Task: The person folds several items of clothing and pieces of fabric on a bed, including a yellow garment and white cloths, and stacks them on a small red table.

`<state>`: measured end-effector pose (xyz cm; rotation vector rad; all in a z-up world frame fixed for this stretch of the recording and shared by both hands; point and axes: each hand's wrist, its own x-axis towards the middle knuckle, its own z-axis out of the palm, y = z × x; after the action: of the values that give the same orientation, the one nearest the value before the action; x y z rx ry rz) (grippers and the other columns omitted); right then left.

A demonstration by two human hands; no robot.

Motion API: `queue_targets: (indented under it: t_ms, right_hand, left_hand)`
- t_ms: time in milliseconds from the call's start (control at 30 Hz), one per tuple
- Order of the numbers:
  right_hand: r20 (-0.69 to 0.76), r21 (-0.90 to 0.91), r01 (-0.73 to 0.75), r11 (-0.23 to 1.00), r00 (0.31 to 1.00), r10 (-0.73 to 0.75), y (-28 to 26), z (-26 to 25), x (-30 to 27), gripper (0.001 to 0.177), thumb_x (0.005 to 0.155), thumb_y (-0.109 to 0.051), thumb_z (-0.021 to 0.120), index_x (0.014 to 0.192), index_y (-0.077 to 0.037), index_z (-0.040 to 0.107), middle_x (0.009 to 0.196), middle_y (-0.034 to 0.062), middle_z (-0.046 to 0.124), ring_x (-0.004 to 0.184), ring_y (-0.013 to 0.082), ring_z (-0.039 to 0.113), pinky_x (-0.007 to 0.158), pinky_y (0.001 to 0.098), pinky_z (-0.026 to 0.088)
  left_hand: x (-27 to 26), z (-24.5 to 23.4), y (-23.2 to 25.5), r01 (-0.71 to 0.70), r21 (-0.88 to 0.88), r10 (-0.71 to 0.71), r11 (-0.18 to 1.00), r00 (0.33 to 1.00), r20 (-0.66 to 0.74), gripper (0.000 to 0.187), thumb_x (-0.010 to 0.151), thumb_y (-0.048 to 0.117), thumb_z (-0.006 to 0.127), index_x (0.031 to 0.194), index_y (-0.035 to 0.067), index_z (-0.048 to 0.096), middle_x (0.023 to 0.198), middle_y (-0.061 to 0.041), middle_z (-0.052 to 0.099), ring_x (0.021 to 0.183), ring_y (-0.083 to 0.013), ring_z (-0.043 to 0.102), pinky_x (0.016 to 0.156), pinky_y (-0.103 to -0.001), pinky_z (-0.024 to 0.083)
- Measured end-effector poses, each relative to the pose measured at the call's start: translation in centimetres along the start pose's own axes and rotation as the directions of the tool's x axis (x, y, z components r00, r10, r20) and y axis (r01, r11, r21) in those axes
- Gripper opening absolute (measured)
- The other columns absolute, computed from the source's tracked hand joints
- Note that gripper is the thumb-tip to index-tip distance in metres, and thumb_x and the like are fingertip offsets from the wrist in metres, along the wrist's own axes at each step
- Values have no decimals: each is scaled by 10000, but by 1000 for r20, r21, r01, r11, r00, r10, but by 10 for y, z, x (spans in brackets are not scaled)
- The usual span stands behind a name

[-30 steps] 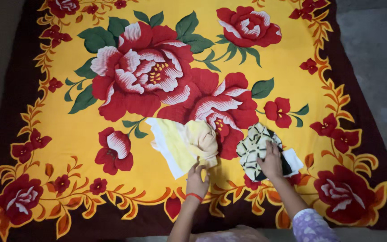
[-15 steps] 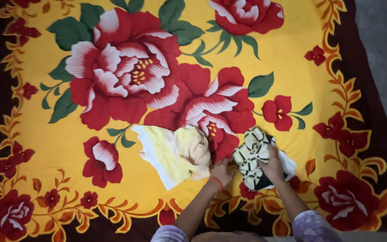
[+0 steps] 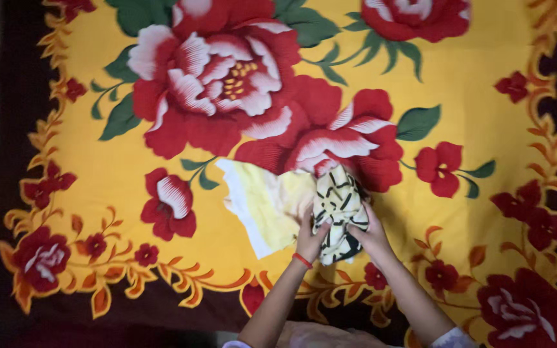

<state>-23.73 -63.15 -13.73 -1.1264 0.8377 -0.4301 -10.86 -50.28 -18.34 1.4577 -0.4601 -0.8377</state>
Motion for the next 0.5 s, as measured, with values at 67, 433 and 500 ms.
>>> queue_targets:
  t_ms: [67,433,500]
  right_hand:
    - [53,-67,34,997,998,-31,-6,21,9,755,816,21,707,1512,-52,426,1372,80,613,1256,174,572,1066,314,450]
    - [112,-644,227,730,973,-204,58,78,73,822,766,-177,826,1489,-58,454,1440,209,537,1337,348,538,1135,402,417]
    - [74,-695,252,674,957,-282,63,72,73,869,743,-204,875,1477,-38,442,1434,249,509,1325,424,504,1127,437,397]
  left_hand:
    - [-1,-21,25,-50,-11,49,999,995,-84,704,956,170,728,1538,41,353,1424,-155,564,1306,-216,551,1098,-332,435]
    - [29,-141,8,229,570,86,789,878,-471,786,798,351,850,1416,11,502,1331,-238,616,1236,-378,582,1068,-451,452]
    - [37,-157,-5,228,607,114,761,875,-471,814,795,393,841,1416,-3,496,1367,-251,582,1282,-397,535,1106,-460,415]
